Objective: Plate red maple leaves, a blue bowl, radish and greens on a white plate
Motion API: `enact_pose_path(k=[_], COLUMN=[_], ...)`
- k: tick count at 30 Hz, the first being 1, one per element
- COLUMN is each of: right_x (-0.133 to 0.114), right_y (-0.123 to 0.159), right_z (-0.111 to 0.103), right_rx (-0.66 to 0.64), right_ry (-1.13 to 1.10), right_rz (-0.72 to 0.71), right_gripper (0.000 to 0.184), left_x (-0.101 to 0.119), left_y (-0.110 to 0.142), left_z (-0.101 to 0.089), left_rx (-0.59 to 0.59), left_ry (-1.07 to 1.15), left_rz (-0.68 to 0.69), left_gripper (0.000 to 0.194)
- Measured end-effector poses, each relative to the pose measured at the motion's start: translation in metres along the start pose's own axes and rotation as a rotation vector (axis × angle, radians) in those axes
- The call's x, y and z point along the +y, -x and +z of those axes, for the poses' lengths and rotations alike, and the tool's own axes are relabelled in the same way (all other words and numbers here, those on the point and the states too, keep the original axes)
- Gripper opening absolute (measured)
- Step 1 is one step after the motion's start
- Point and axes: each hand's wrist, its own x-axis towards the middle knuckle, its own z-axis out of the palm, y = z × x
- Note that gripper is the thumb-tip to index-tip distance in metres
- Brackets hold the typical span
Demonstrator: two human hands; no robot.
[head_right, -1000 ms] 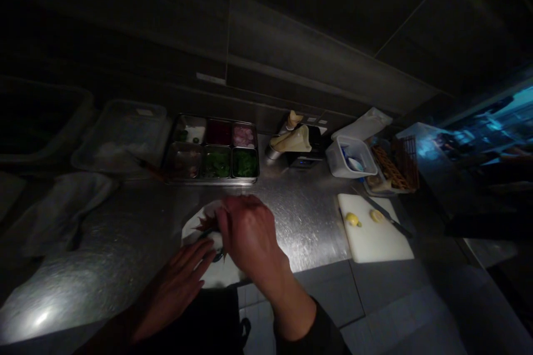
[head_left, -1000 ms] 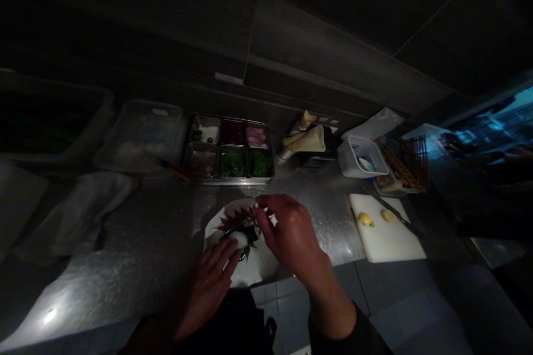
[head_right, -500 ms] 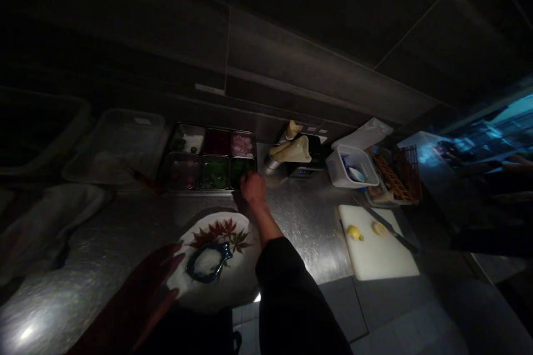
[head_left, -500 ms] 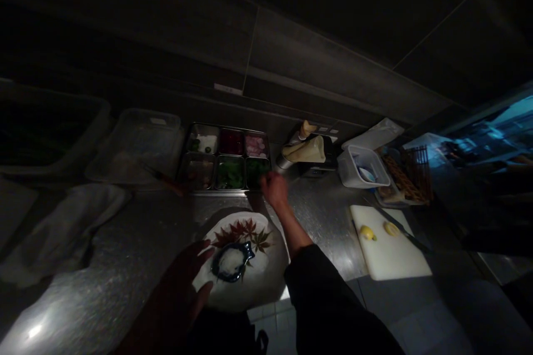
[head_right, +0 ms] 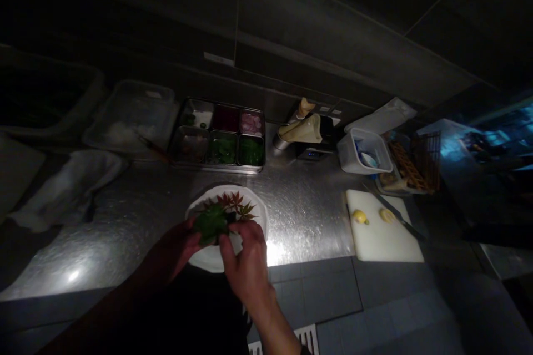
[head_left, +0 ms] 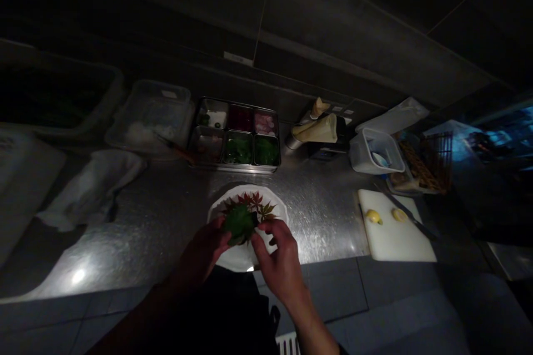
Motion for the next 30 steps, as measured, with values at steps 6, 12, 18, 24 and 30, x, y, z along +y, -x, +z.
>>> enact_pose_path(k=[6,12,18,24,30], right_x=[0.035,0.045,0.061,0.066,0.06], right_y=[0.035,0.017,-0.009,-0.014,-0.01], right_z=[0.022,0.044,0.053,0.054,0.056], right_rx=[-0.127,0.0,0.019,0.013,0.104], right_ry=[-0.198,-0.095,0.145,0.216,0.257], right_rz=[0.242,0.026,-0.136,-0.16,-0.126], right_gripper=[0.009,0.013,0.02,0.021,0.015], left_x=[-0.035,-0.049,-0.029,-0.024,-0.021], left_y=[0.028,-0.001,-0.022,-0.023,-0.026], left_z=[-0.011,-0.024,-0.025,-0.026,-0.026], left_rx=[-0.138,0.179,0.283,0.101,0.12], left_ry=[-0.309,-0.992,-1.407,-1.675,-1.735], left_rz=[-0.073,0.441,1.151,1.308,1.183], left_gripper=[0.057,0.035,0.023,0.011,0.015])
